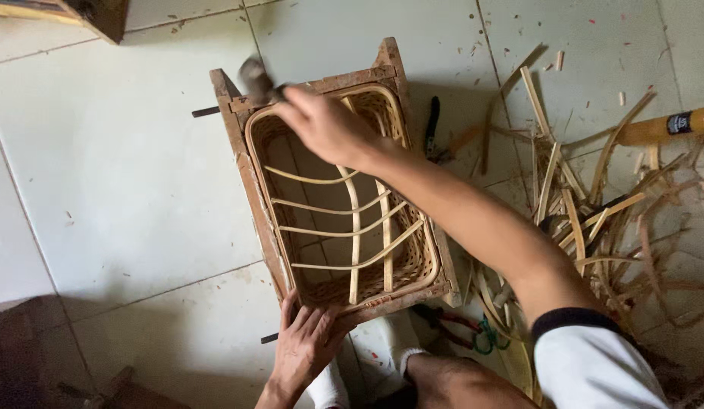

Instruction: The person assembles a rectangular woven basket by inserting curved bamboo strips into a wooden mold, trimming excess material with pliers, and applying glue to secure the frame. The person removes the finished basket from the mold and places it aside.

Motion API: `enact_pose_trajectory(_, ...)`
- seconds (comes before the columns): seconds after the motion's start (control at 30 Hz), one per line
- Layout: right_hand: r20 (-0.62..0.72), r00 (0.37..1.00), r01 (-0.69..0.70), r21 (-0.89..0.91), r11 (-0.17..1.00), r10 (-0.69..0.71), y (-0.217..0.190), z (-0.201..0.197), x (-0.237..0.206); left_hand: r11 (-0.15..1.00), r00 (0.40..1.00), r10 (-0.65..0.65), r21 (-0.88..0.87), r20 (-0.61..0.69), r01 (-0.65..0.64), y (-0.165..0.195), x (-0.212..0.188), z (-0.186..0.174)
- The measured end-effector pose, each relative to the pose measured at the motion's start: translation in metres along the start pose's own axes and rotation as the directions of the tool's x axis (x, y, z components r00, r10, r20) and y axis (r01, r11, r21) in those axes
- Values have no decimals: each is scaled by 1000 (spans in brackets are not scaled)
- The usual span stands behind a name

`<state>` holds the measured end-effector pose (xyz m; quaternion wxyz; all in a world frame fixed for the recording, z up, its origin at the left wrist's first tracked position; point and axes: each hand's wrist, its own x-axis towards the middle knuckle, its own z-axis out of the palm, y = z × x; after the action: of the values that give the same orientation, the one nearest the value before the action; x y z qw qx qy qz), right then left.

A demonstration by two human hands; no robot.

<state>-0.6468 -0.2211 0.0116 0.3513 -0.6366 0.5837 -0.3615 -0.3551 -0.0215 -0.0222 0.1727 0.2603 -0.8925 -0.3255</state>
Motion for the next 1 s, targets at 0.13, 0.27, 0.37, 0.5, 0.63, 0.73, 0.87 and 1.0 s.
enact_pose_trajectory(0.13, 83, 995, -41, -73, 997, 47, 3, 18, 16, 999, 998, 36, 14, -54, -36, 2, -1, -2)
enact_pose_trajectory(0.27, 33, 987, -152, -134, 979, 158, 14, -25, 1, 1000, 999, 6, 21, -49, -5, 9, -1, -3)
enact_pose_trajectory(0.37, -119, 982, -158, -115, 981, 145, 25, -71, -32, 1000, 999, -12, 24, -46, 13, 10, -3, 1)
enact_pose_trajectory(0.5, -163, 982, -108, -98, 989, 91, 42, -83, -64, 997, 999, -16, 68, -36, 18, 7, -6, 8)
enact_pose_trajectory(0.63, -115, 982, -165, -101, 981, 153, 63, -74, -67, 997, 997, 25, 81, -78, -19, 3, -10, 12)
enact_pose_trajectory(0.73, -201, 967, -164, -24, 986, 156, 77, -83, -69, 995, 998, -45, 96, 34, 41, 1, -17, 13)
enact_pose_trajectory(0.87, -351, 925, -138, 53, 989, 148, 86, -106, -94, 991, 924, -125, -96, -361, 97, 3, -25, 25)
enact_pose_trajectory(1.0, -264, 948, -201, -59, 978, 179, 92, -109, -128, 546, 604, -760, -741, -241, 390, -1, -24, 26)
